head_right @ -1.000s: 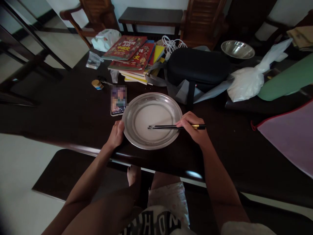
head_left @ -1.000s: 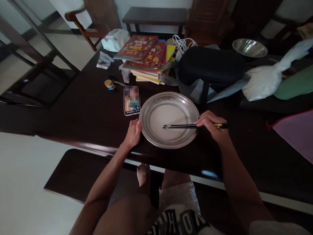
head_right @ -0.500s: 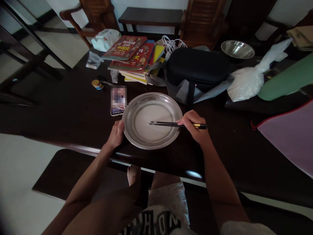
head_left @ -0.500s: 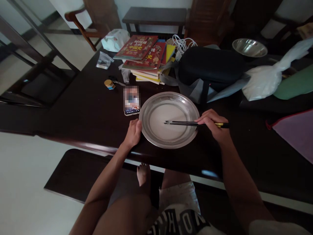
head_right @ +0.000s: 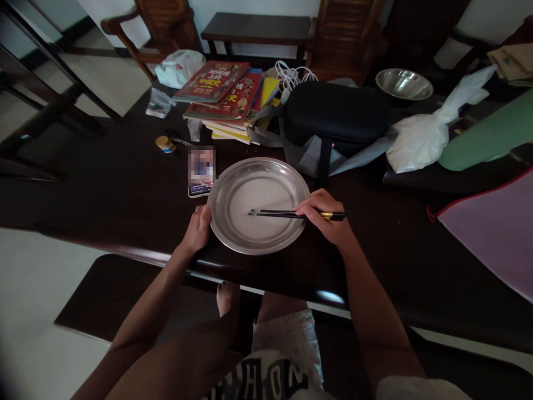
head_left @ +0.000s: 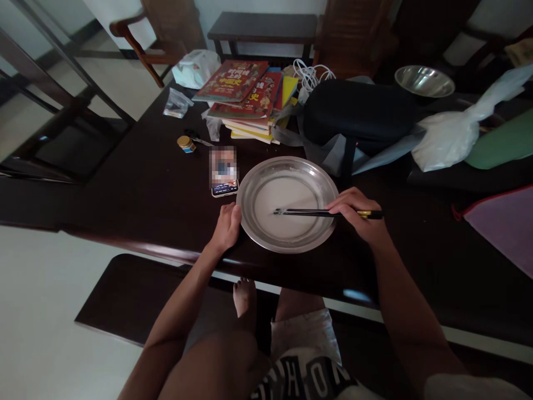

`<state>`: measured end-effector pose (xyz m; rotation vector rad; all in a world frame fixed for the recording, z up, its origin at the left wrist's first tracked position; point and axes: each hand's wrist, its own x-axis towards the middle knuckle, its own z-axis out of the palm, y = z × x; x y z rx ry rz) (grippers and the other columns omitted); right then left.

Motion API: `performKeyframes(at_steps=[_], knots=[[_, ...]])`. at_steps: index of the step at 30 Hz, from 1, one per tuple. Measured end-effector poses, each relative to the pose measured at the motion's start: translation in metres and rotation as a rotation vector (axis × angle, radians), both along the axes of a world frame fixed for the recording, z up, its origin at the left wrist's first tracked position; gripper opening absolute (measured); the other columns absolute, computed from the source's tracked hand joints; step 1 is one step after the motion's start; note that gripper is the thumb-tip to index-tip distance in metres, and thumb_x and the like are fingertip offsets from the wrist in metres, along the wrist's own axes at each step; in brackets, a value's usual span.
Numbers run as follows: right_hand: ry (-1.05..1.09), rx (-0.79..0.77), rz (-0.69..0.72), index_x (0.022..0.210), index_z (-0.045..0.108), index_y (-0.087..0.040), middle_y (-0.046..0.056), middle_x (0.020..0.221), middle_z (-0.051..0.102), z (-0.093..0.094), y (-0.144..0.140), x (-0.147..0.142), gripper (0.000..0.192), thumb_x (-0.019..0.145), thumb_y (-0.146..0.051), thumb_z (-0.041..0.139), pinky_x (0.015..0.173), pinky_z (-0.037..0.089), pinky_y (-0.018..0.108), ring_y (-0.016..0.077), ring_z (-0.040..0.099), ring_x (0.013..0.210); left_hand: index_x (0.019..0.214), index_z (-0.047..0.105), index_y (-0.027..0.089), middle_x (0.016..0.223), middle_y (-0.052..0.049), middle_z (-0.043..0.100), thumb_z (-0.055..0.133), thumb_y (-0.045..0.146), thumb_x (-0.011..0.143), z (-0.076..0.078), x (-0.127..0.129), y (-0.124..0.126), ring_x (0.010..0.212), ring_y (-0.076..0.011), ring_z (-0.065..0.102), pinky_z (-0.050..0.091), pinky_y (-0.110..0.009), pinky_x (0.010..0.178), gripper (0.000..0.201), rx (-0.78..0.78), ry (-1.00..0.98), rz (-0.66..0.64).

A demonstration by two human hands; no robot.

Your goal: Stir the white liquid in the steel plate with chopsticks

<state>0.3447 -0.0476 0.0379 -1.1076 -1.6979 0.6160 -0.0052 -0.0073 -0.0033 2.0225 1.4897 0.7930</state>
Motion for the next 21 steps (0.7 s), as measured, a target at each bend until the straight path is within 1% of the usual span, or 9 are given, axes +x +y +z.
performKeyframes(at_steps=[3,5,8,10,12,14,16,18,21], knots=[[0.024,0.021,-0.027,0.081,0.081,-0.032,0.002,0.083,0.081,-0.0004,-0.0002,0.0012,0.028,0.101,-0.035,0.061,0.079,0.056,0.045,0.0244,0.069,0.084,0.066,0.049,0.024,0.072,-0.01,0.064,0.012,0.069,0.104,0.0002,0.0006,0.0002,0.075,-0.0251,0.06,0.054,-0.046,0.086,0.069,0.007,-0.012,0.003],[0.055,-0.005,-0.022,0.079,0.08,-0.032,0.002,0.08,0.081,-0.0003,-0.0007,0.0012,0.032,0.102,-0.037,0.059,0.078,0.056,0.045,0.0246,0.069,0.082,0.066,0.049,0.024,0.072,-0.01,0.064,0.012,0.068,0.104,-0.0004,0.0006,0.0003,0.074,-0.0248,0.06,0.054,-0.045,0.086,0.068,0.008,-0.022,-0.002],[0.028,-0.029,0.009,0.081,0.081,-0.032,0.002,0.083,0.082,0.0003,-0.001,0.0005,0.029,0.101,-0.039,0.062,0.079,0.057,0.045,0.0244,0.07,0.084,0.067,0.047,0.024,0.073,-0.009,0.063,0.013,0.068,0.104,-0.0014,-0.0001,0.0001,0.074,-0.0243,0.06,0.054,-0.044,0.086,0.067,0.006,-0.021,0.001],[0.0,-0.01,-0.009,0.082,0.081,-0.032,0.002,0.085,0.082,0.0004,-0.0007,0.001,0.027,0.1,-0.038,0.063,0.081,0.057,0.046,0.0249,0.07,0.086,0.067,0.048,0.024,0.073,-0.009,0.063,0.012,0.067,0.104,-0.0019,-0.0009,0.0,0.075,-0.0243,0.06,0.054,-0.045,0.087,0.067,0.002,-0.009,-0.001],[0.018,0.012,-0.043,0.08,0.081,-0.032,0.003,0.083,0.082,0.0001,-0.0004,0.0023,0.03,0.102,-0.038,0.061,0.081,0.057,0.047,0.0251,0.069,0.085,0.069,0.049,0.024,0.075,-0.01,0.064,0.012,0.065,0.105,-0.0024,-0.0015,-0.0001,0.077,-0.0248,0.06,0.053,-0.046,0.089,0.067,-0.004,0.0,-0.008],[0.051,0.014,-0.04,0.079,0.081,-0.032,0.003,0.08,0.081,-0.0005,-0.0001,0.0029,0.033,0.103,-0.037,0.058,0.078,0.056,0.046,0.0244,0.069,0.082,0.069,0.05,0.024,0.076,-0.01,0.064,0.012,0.064,0.105,-0.0026,-0.0018,0.0,0.078,-0.0251,0.061,0.053,-0.047,0.09,0.066,-0.008,-0.001,-0.013],[0.049,0.012,-0.001,0.081,0.081,-0.032,0.002,0.081,0.082,-0.001,0.0002,0.0023,0.031,0.103,-0.036,0.06,0.077,0.056,0.044,0.0236,0.069,0.082,0.069,0.05,0.024,0.076,-0.01,0.064,0.012,0.064,0.105,-0.0027,-0.0017,0.0002,0.078,-0.025,0.06,0.053,-0.047,0.091,0.065,-0.006,-0.003,-0.016],[0.007,0.018,0.018,0.084,0.081,-0.031,0.001,0.085,0.083,-0.001,0.0005,0.0012,0.026,0.101,-0.035,0.062,0.079,0.056,0.044,0.0235,0.07,0.084,0.069,0.05,0.024,0.075,-0.01,0.063,0.011,0.063,0.105,-0.0026,-0.0015,0.0003,0.077,-0.0251,0.06,0.053,-0.047,0.09,0.066,-0.004,0.0,-0.017],[-0.003,0.031,-0.032,0.083,0.081,-0.032,0.001,0.085,0.082,-0.0003,0.0004,0.0007,0.026,0.1,-0.034,0.062,0.082,0.057,0.044,0.024,0.07,0.086,0.069,0.051,0.024,0.075,-0.01,0.064,0.011,0.064,0.105,-0.0023,-0.001,0.0004,0.077,-0.0255,0.061,0.053,-0.047,0.09,0.068,-0.006,0.004,-0.01]])
